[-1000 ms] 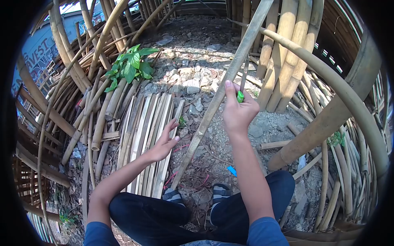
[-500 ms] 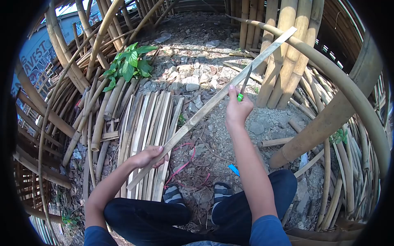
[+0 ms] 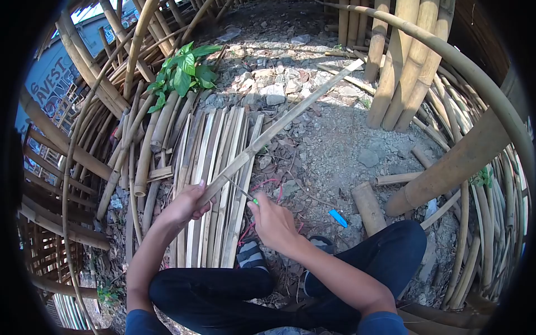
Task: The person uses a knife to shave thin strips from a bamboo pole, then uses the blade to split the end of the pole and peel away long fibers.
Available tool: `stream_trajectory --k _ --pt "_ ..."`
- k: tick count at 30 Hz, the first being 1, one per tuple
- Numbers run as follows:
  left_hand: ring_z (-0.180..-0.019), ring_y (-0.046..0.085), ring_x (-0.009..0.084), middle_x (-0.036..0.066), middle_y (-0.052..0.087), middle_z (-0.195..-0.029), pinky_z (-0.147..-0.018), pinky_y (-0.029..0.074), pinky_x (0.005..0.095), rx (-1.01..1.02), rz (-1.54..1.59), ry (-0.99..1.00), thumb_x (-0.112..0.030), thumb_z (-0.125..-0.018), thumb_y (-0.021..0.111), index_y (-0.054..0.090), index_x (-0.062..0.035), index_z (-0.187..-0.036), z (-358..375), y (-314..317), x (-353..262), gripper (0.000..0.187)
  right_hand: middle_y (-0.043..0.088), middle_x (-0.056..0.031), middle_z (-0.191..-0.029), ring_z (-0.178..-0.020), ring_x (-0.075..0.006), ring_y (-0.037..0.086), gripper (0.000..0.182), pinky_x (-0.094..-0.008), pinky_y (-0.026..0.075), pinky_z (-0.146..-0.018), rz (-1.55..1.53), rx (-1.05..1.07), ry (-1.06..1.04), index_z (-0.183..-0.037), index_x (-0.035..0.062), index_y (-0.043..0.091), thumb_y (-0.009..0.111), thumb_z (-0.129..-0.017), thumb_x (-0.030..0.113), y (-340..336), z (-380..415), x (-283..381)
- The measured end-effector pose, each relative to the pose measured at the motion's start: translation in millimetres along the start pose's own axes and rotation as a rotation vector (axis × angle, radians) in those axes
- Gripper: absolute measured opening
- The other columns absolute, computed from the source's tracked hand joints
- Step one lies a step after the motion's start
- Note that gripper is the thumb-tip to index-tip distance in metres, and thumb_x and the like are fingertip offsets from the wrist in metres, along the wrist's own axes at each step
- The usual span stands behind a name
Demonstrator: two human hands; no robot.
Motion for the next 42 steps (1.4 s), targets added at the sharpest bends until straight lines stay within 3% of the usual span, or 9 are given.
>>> stream_trajectory --k 6,10,16,20,22,25,32,39,42 --pt "-0.046 0.036 0.0073 -0.002 0.046 -0.057 -0.044 0.027 0.0240 0.006 -0.063 -0.059 -0.038 -0.105 0.035 0.059 -0.0033 -0.090 -20 3 23 0.045 0.061 -0.0221 -0.068 -0.063 -0.0463 0.060 0.023 -0.0546 0.045 -0.057 -0.017 -0.020 0.272 -0.091 0.0033 0.050 0.046 -0.100 0.024 10 -4 -48" --pt "-0.045 0.036 0.0074 -0.002 0.046 -0.056 -0.043 0.027 0.0240 0.038 -0.034 -0.101 -0.034 -0.104 0.036 0.058 -0.0038 -0.088 -32 9 30 0.041 0.061 -0.0232 -0.069 -0.065 -0.0465 0.061 0.025 -0.0549 0.046 -0.058 0.022 -0.049 -0.023 -0.093 0.0026 0.050 0.044 -0.100 0.026 19 6 -36" --pt "-0.043 0.035 0.0073 -0.002 0.045 -0.055 -0.040 0.026 0.0232 0.021 -0.083 -0.145 -0.033 -0.104 0.038 0.058 -0.0041 -0.087 -38 15 43 0.039 0.061 -0.0250 -0.068 -0.066 -0.0485 0.060 0.030 -0.0568 0.046 -0.062 0.050 -0.128 0.371 -0.094 0.0011 0.050 0.043 -0.101 0.029 14 -3 -87" --pt "-0.044 0.035 0.0081 -0.001 0.045 -0.056 -0.041 0.026 0.0240 0.094 -0.017 -0.191 -0.033 -0.104 0.037 0.058 -0.0046 -0.090 -38 23 41 0.038 0.061 -0.0243 -0.069 -0.066 -0.0474 0.061 0.029 -0.0551 0.046 -0.060 0.092 0.030 -0.020 -0.091 0.0016 0.051 0.044 -0.101 0.028 32 14 -57" --pt "-0.043 0.034 0.0080 -0.001 0.045 -0.056 -0.041 0.026 0.0240 0.146 0.021 -0.210 -0.033 -0.104 0.036 0.058 -0.0045 -0.090 -35 27 38 0.039 0.057 -0.0234 -0.061 -0.060 -0.0447 0.059 0.032 -0.0530 0.041 -0.055 0.082 -0.053 -0.026 -0.085 -0.0003 0.049 0.046 -0.101 0.027 34 13 -70" --pt "-0.043 0.035 0.0081 -0.001 0.046 -0.056 -0.041 0.027 0.0244 0.106 -0.017 -0.219 -0.033 -0.104 0.036 0.058 -0.0045 -0.089 -38 26 42 0.039 0.058 -0.0249 -0.066 -0.065 -0.0480 0.059 0.030 -0.0538 0.041 -0.056 0.011 -0.227 0.481 -0.089 -0.0003 0.047 0.046 -0.101 0.027 15 7 -106" --pt "-0.041 0.035 0.0082 -0.001 0.045 -0.054 -0.039 0.027 0.0248 0.025 -0.062 -0.245 -0.030 -0.105 0.037 0.058 -0.0029 -0.088 -54 26 52 0.038 0.059 -0.0292 -0.086 -0.079 -0.0489 0.059 0.021 -0.0554 0.045 -0.069 -0.035 -0.165 0.176 -0.104 -0.0022 0.048 0.045 -0.099 0.018 41 22 -86" --pt "-0.041 0.035 0.0082 -0.001 0.045 -0.055 -0.040 0.027 0.0247 0.029 -0.082 -0.268 -0.030 -0.104 0.037 0.058 -0.0034 -0.087 -55 28 58 0.037 0.059 -0.0286 -0.087 -0.083 -0.0503 0.057 0.022 -0.0547 0.044 -0.071 -0.053 -0.071 0.229 -0.107 -0.0028 0.047 0.045 -0.100 0.018 38 13 -99" --pt "-0.045 0.038 0.0093 -0.001 0.046 -0.056 -0.042 0.030 0.0259 0.044 -0.120 -0.273 -0.034 -0.104 0.036 0.057 -0.0043 -0.090 -57 30 60 0.039 0.058 -0.0292 -0.085 -0.082 -0.0510 0.057 0.022 -0.0540 0.044 -0.070 -0.183 -0.252 0.084 -0.104 -0.0028 0.048 0.046 -0.100 0.019 27 12 -95"
Point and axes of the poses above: each hand's wrist, its own z-axis away from the middle knuckle, its own y-axis out of the palm, x = y × z, the point moved 5 cm from there along -z, towards the middle knuckle
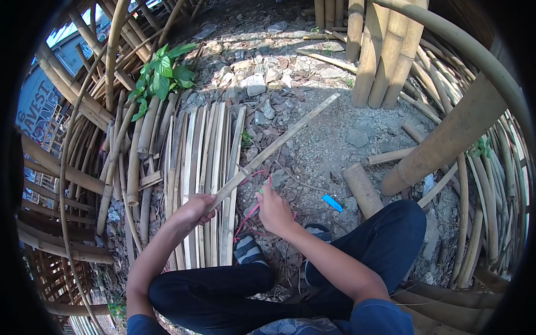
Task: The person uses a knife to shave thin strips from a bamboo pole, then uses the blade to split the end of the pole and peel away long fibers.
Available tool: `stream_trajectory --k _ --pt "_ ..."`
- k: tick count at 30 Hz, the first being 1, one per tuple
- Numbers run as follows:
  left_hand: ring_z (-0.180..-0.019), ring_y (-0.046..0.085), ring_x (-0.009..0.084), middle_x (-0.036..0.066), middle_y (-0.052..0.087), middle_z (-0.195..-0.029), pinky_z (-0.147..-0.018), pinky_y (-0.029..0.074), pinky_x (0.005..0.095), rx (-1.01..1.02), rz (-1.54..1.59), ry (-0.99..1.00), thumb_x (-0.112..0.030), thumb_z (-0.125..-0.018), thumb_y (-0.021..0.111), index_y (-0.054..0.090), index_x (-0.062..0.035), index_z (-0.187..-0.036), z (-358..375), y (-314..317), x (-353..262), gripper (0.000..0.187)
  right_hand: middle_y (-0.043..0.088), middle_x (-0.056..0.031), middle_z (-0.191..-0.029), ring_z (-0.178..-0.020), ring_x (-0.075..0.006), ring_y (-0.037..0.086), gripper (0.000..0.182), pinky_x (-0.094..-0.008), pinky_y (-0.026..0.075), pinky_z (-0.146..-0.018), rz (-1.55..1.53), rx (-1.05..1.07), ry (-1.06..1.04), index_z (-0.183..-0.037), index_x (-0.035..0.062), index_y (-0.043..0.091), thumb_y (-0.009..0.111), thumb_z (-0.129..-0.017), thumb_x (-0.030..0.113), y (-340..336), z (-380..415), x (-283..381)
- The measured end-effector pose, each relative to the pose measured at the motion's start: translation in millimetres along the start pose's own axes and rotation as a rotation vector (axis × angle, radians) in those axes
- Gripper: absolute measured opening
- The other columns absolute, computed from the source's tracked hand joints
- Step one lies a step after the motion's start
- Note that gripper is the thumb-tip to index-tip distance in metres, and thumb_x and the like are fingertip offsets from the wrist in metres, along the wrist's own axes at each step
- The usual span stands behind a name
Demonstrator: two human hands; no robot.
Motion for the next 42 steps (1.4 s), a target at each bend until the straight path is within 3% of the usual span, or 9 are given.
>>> stream_trajectory --k 3,8,13,17,24,29,31,34,42 --pt "-0.045 0.038 0.0094 -0.001 0.045 -0.056 -0.043 0.029 0.0266 0.058 0.039 -0.021 -0.034 -0.104 0.036 0.058 -0.0040 -0.091 -2 3 2 0.039 0.060 -0.0290 -0.084 -0.080 -0.0502 0.058 0.024 -0.0556 0.044 -0.071 0.221 0.424 0.350 -0.103 -0.0036 0.048 0.044 -0.100 0.020 17 -2 -17" --pt "-0.045 0.037 0.0080 -0.002 0.045 -0.057 -0.043 0.029 0.0249 -0.001 -0.038 0.003 -0.032 -0.105 0.035 0.059 -0.0031 -0.092 0 3 -1 0.040 0.062 -0.0264 -0.086 -0.082 -0.0479 0.060 0.030 -0.0531 0.045 -0.073 0.111 0.004 0.088 -0.103 -0.0021 0.052 0.046 -0.100 0.027 -10 -17 -6" --pt "-0.051 0.045 0.0111 0.001 0.050 -0.058 -0.050 0.037 0.0283 -0.074 -0.197 0.151 -0.036 -0.103 0.041 0.063 0.0020 -0.095 -11 -1 6 0.045 0.066 -0.0276 -0.089 -0.090 -0.0461 0.063 0.045 -0.0534 0.046 -0.081 0.264 -0.032 0.508 -0.099 0.0005 0.061 0.041 -0.100 0.041 -25 -19 -54" --pt "-0.062 0.056 0.0174 0.009 0.056 -0.063 -0.063 0.045 0.0345 -0.136 -0.404 0.235 -0.037 -0.101 0.044 0.065 0.0028 -0.091 -10 -4 5 0.046 0.065 -0.0284 -0.090 -0.090 -0.0460 0.063 0.045 -0.0526 0.046 -0.083 0.240 0.041 0.532 -0.103 0.0002 0.060 0.042 -0.100 0.042 -25 -18 -64" --pt "-0.051 0.044 0.0088 -0.002 0.048 -0.057 -0.051 0.038 0.0290 -0.156 -0.535 0.241 -0.034 -0.101 0.047 0.063 0.0019 -0.083 10 -6 -9 0.043 0.064 -0.0302 -0.096 -0.096 -0.0463 0.061 0.042 -0.0532 0.046 -0.083 0.176 -0.014 0.575 -0.104 -0.0003 0.055 0.043 -0.100 0.039 -31 -26 -107" --pt "-0.051 0.053 0.0198 0.009 0.052 -0.054 -0.054 0.042 0.0384 -0.285 -0.794 0.243 -0.039 -0.099 0.048 0.062 0.0032 -0.076 70 -32 -54 0.050 0.064 -0.0270 -0.092 -0.093 -0.0477 0.060 0.034 -0.0533 0.045 -0.079 0.141 -0.087 0.590 -0.102 0.0044 0.057 0.042 -0.101 0.035 -50 -29 -140" --pt "-0.064 0.060 0.0402 0.024 0.057 -0.062 -0.063 0.046 0.0459 -0.414 -1.001 0.232 -0.042 -0.097 0.050 0.063 0.0027 -0.074 100 -39 -74 0.051 0.064 -0.0268 -0.091 -0.091 -0.0455 0.061 0.035 -0.0516 0.045 -0.077 0.211 -0.205 0.668 -0.103 0.0054 0.059 0.042 -0.101 0.036 -59 -26 -143" --pt "-0.063 0.059 0.0420 0.023 0.056 -0.060 -0.061 0.046 0.0473 -0.526 -1.041 0.212 -0.045 -0.095 0.053 0.062 0.0019 -0.070 125 -42 -82 0.054 0.065 -0.0266 -0.090 -0.089 -0.0448 0.062 0.037 -0.0511 0.046 -0.076 0.099 -0.369 0.692 -0.103 0.0062 0.060 0.044 -0.100 0.039 -60 -23 -143" --pt "-0.058 0.058 0.0392 0.018 0.054 -0.054 -0.056 0.044 0.0469 -0.630 -1.320 0.379 -0.043 -0.084 0.068 0.058 -0.0033 -0.071 142 -17 -66 0.043 0.065 -0.0264 -0.085 -0.086 -0.0467 0.062 0.045 -0.0539 0.046 -0.076 0.233 -0.068 0.624 -0.096 0.0042 0.063 0.047 -0.097 0.046 -37 -20 -116"
Point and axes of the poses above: each hand's wrist, its own z-axis away from the middle knuckle, its own y-axis out of the palm, x = y × z, the point moved 5 cm from there along -z, towards the middle knuckle
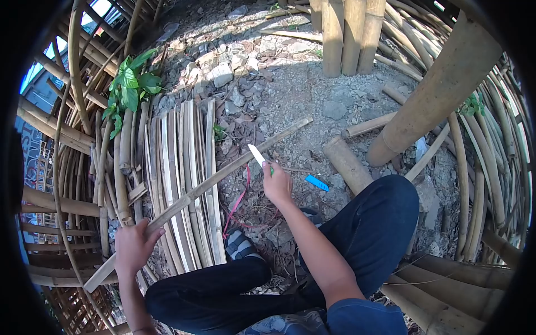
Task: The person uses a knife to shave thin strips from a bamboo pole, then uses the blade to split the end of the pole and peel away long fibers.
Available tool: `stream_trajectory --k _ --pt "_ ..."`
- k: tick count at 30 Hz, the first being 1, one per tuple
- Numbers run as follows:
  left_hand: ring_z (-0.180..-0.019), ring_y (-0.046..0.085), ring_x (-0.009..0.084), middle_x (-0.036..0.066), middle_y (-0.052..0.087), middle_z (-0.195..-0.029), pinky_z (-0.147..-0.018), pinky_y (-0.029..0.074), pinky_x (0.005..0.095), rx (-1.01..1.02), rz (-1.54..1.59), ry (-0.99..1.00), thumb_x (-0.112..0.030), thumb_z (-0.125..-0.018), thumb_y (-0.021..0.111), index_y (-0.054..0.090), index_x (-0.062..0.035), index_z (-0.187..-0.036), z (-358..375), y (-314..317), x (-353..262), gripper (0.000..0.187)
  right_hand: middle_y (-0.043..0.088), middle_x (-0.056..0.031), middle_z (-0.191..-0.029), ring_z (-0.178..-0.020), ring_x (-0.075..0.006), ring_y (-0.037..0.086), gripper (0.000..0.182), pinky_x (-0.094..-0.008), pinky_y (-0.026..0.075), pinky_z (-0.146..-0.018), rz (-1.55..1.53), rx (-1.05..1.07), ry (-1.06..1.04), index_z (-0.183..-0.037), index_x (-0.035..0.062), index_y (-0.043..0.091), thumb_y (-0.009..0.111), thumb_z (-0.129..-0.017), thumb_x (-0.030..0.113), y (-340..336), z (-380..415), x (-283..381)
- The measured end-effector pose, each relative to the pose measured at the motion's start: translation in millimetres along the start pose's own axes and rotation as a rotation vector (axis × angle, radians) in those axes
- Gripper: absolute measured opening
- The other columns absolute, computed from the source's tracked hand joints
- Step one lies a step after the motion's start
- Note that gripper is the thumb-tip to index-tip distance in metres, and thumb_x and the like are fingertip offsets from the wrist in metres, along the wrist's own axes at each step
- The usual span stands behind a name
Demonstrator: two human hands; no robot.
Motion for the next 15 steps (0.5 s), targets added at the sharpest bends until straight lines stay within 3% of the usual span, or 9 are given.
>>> stream_trajectory --k 8,15 --pt "-0.050 0.060 0.0342 0.015 0.056 -0.051 -0.050 0.044 0.0439 -0.113 -0.083 0.015 -0.044 -0.085 0.068 0.054 -0.0055 -0.067 18 0 -17 0.045 0.066 -0.0280 -0.089 -0.090 -0.0469 0.062 0.055 -0.0545 0.046 -0.080 0.042 -0.030 0.133 -0.094 0.0004 0.065 0.044 -0.096 0.052 3 -39 -24" --pt "-0.046 0.059 0.0345 0.016 0.055 -0.048 -0.048 0.045 0.0424 -0.055 -0.146 -0.048 -0.050 -0.084 0.067 0.055 -0.0037 -0.061 16 13 -21 0.053 0.065 -0.0295 -0.096 -0.096 -0.0473 0.061 0.054 -0.0524 0.048 -0.084 -0.029 -0.002 0.139 -0.104 0.0025 0.067 0.046 -0.096 0.051 22 -42 -33"
Point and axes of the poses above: each hand's wrist, its own z-axis away from the middle knuckle, its own y-axis out of the palm, x = y × z, the point moved 5 cm from there along -z, towards the middle knuckle
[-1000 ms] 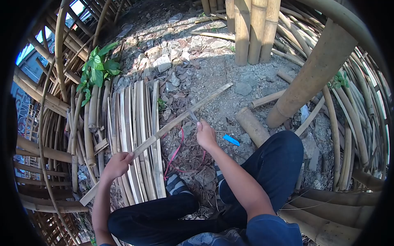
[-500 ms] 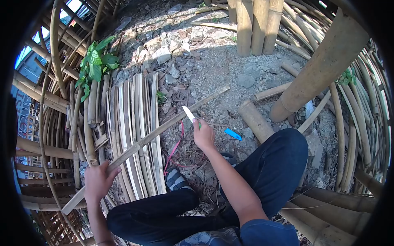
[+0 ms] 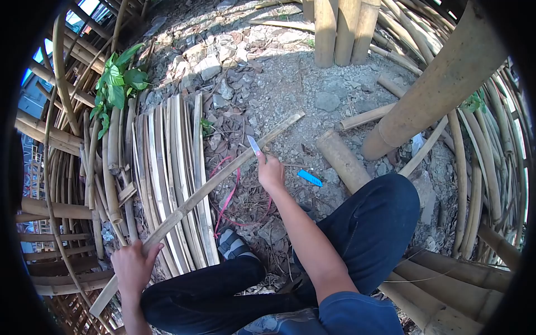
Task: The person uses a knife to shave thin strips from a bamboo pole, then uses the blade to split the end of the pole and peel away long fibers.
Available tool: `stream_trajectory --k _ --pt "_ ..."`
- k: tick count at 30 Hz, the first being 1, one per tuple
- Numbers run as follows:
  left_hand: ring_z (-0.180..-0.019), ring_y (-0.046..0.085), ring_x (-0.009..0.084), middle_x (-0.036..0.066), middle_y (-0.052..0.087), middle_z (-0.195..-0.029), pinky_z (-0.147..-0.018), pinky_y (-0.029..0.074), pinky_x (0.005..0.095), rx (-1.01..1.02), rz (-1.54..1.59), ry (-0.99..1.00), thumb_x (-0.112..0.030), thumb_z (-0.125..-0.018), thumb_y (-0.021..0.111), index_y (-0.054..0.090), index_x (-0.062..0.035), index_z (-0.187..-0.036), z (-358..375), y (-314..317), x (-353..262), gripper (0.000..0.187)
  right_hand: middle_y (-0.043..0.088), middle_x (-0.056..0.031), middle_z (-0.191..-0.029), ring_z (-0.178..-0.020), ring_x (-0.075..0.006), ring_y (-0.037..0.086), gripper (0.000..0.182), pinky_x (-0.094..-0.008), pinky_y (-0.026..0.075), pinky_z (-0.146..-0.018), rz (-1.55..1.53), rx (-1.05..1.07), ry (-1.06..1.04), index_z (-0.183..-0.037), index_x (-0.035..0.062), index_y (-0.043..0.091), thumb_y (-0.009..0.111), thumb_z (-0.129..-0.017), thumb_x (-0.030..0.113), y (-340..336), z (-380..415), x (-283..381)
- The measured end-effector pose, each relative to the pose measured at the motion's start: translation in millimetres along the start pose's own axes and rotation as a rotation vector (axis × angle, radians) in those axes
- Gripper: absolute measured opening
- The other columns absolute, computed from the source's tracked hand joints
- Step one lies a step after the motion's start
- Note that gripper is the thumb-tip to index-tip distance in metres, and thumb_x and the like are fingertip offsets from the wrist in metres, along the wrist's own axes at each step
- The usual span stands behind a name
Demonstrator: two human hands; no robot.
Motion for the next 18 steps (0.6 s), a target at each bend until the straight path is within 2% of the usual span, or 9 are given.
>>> stream_trajectory --k 4,7,9,12,15,16,17,18 --pt "-0.042 0.058 0.0346 0.017 0.053 -0.045 -0.045 0.046 0.0424 -0.028 0.027 -0.058 -0.052 -0.081 0.069 0.056 -0.0022 -0.055 0 7 0 0.057 0.066 -0.0285 -0.096 -0.096 -0.0466 0.062 0.052 -0.0517 0.048 -0.084 0.000 0.077 0.007 -0.107 0.0041 0.068 0.045 -0.096 0.050 2 4 5" --pt "-0.041 0.057 0.0347 0.017 0.052 -0.044 -0.044 0.046 0.0427 -0.034 0.032 -0.072 -0.052 -0.080 0.070 0.056 -0.0017 -0.052 -1 8 0 0.059 0.066 -0.0281 -0.092 -0.093 -0.0464 0.062 0.050 -0.0525 0.047 -0.081 -0.017 0.116 -0.020 -0.101 0.0036 0.068 0.045 -0.097 0.048 5 22 16" --pt "-0.041 0.057 0.0348 0.017 0.051 -0.044 -0.044 0.046 0.0427 -0.029 0.035 -0.073 -0.053 -0.080 0.070 0.056 -0.0018 -0.052 -2 9 0 0.060 0.062 -0.0271 -0.080 -0.080 -0.0452 0.061 0.054 -0.0500 0.045 -0.073 -0.077 0.166 -0.093 -0.086 -0.0030 0.064 0.047 -0.097 0.047 14 43 24" --pt "-0.042 0.057 0.0349 0.017 0.051 -0.044 -0.044 0.046 0.0426 -0.028 0.039 -0.089 -0.054 -0.080 0.069 0.056 -0.0020 -0.052 -2 13 4 0.060 0.061 -0.0253 -0.074 -0.076 -0.0439 0.061 0.053 -0.0490 0.045 -0.071 -0.074 0.265 -0.236 -0.085 -0.0027 0.062 0.048 -0.098 0.046 16 90 63" --pt "-0.041 0.056 0.0340 0.016 0.050 -0.043 -0.043 0.045 0.0419 -0.044 0.039 -0.077 -0.054 -0.080 0.070 0.056 -0.0026 -0.052 0 11 4 0.060 0.060 -0.0248 -0.073 -0.074 -0.0421 0.061 0.054 -0.0475 0.046 -0.070 -0.169 0.384 -0.234 -0.085 -0.0024 0.062 0.048 -0.097 0.048 15 101 74" --pt "-0.040 0.055 0.0332 0.015 0.050 -0.042 -0.042 0.043 0.0411 -0.057 0.039 -0.062 -0.054 -0.079 0.071 0.055 -0.0032 -0.052 2 9 3 0.060 0.062 -0.0259 -0.072 -0.076 -0.0453 0.063 0.051 -0.0496 0.048 -0.071 -0.196 0.287 -0.245 -0.089 -0.0002 0.064 0.047 -0.098 0.047 11 89 68" --pt "-0.040 0.055 0.0332 0.015 0.050 -0.042 -0.042 0.043 0.0411 -0.059 0.037 -0.065 -0.054 -0.079 0.071 0.055 -0.0032 -0.052 5 9 4 0.060 0.063 -0.0264 -0.076 -0.079 -0.0444 0.063 0.052 -0.0502 0.047 -0.072 -0.078 0.226 -0.147 -0.089 -0.0007 0.064 0.047 -0.097 0.047 3 70 55" --pt "-0.039 0.054 0.0316 0.014 0.049 -0.042 -0.041 0.042 0.0401 -0.099 0.032 -0.053 -0.053 -0.079 0.072 0.053 -0.0042 -0.051 5 6 4 0.059 0.064 -0.0268 -0.079 -0.083 -0.0444 0.063 0.052 -0.0510 0.047 -0.074 -0.105 0.070 -0.136 -0.087 -0.0013 0.064 0.047 -0.097 0.047 8 42 27"
Point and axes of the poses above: each hand's wrist, its own z-axis away from the middle knuckle, its own y-axis out of the palm, x = y × z, the point moved 5 cm from there along -z, towards the middle knuckle
